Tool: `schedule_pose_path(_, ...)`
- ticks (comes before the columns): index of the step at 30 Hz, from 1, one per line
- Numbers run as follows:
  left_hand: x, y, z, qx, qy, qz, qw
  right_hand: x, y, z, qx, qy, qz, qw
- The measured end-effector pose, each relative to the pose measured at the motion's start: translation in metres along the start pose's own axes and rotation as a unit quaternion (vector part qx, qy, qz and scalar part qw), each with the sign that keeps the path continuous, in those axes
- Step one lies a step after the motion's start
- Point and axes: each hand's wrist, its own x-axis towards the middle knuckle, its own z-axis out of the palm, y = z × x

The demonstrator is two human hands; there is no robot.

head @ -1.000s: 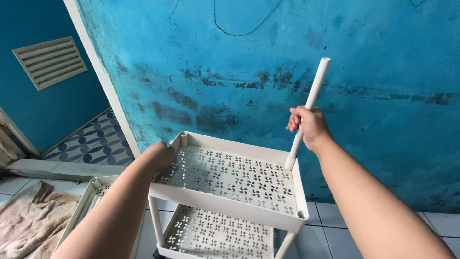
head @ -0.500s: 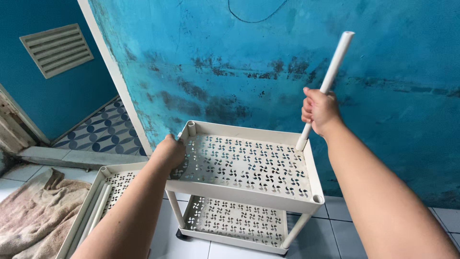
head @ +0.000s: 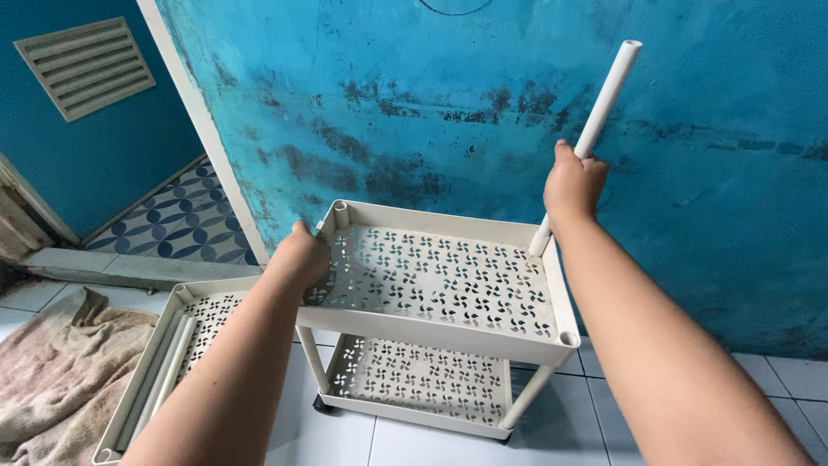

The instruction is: The person assembles a two-tier plastic storage cart by inserting white vertical poles into the corner holes of perforated trays and stacking the trays to form a stable structure.

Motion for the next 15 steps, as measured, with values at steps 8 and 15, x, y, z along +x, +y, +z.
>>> schedule_pose_path(8,0.011,-0.007,0.007,-0.005,-0.006,0.034,0.999,0.006,-0.014,-0.040,0.234,-0.379,0.067,0.893)
schedule_pose_path(15,0.015,-0.009,0.008,-0.026,-0.011,0.012,1.000,0.001,-0.017,-0.039,0.263,-0.412,0.124,0.864)
